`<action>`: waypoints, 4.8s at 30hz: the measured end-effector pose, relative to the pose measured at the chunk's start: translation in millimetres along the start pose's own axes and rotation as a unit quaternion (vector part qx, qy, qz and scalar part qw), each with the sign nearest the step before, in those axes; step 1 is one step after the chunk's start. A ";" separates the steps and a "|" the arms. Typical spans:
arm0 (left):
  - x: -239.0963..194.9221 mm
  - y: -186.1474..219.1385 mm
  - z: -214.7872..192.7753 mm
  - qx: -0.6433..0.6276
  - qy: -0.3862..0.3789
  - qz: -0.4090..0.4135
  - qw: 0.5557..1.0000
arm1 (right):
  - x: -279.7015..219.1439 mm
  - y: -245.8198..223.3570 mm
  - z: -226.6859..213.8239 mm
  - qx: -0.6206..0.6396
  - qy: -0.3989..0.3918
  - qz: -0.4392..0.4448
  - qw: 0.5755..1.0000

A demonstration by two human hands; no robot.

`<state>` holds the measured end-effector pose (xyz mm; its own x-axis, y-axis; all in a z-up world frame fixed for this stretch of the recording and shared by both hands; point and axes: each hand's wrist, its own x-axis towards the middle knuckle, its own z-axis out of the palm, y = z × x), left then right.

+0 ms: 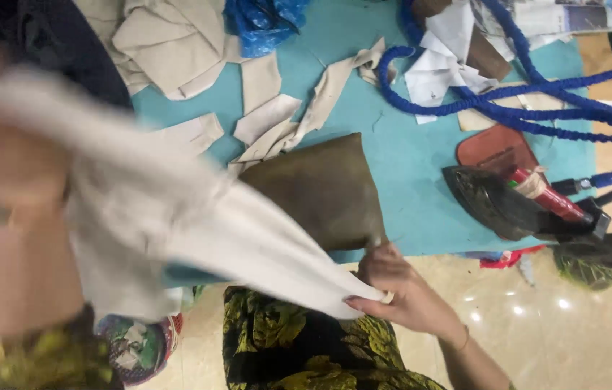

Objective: The person irons a light-colored garment on a small ironing board. They repeatedly smooth the fabric with their hands, use the iron to press the material, and reposition the garment to work on different sections.

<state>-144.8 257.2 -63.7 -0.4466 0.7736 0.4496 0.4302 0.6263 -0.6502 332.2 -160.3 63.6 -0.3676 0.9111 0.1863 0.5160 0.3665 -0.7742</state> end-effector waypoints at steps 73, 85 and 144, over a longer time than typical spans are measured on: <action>-443.5 -31.2 -155.4 -0.598 0.147 0.478 0.626 | 7.6 198.5 30.8 0.091 0.202 0.204 0.954; -461.2 -32.4 -168.1 -0.596 0.204 0.519 0.578 | 0.4 196.5 42.2 0.174 0.262 0.189 0.930; -369.2 -44.7 -167.2 -0.768 0.036 0.385 0.511 | -29.1 90.3 -77.9 -0.400 -0.031 0.033 0.915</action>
<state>132.0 -40.2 -98.2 0.3248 0.8147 0.4804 0.5890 -0.5717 0.5712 449.7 -139.0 35.4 -0.3451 0.9330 0.1018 0.9313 0.3539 -0.0863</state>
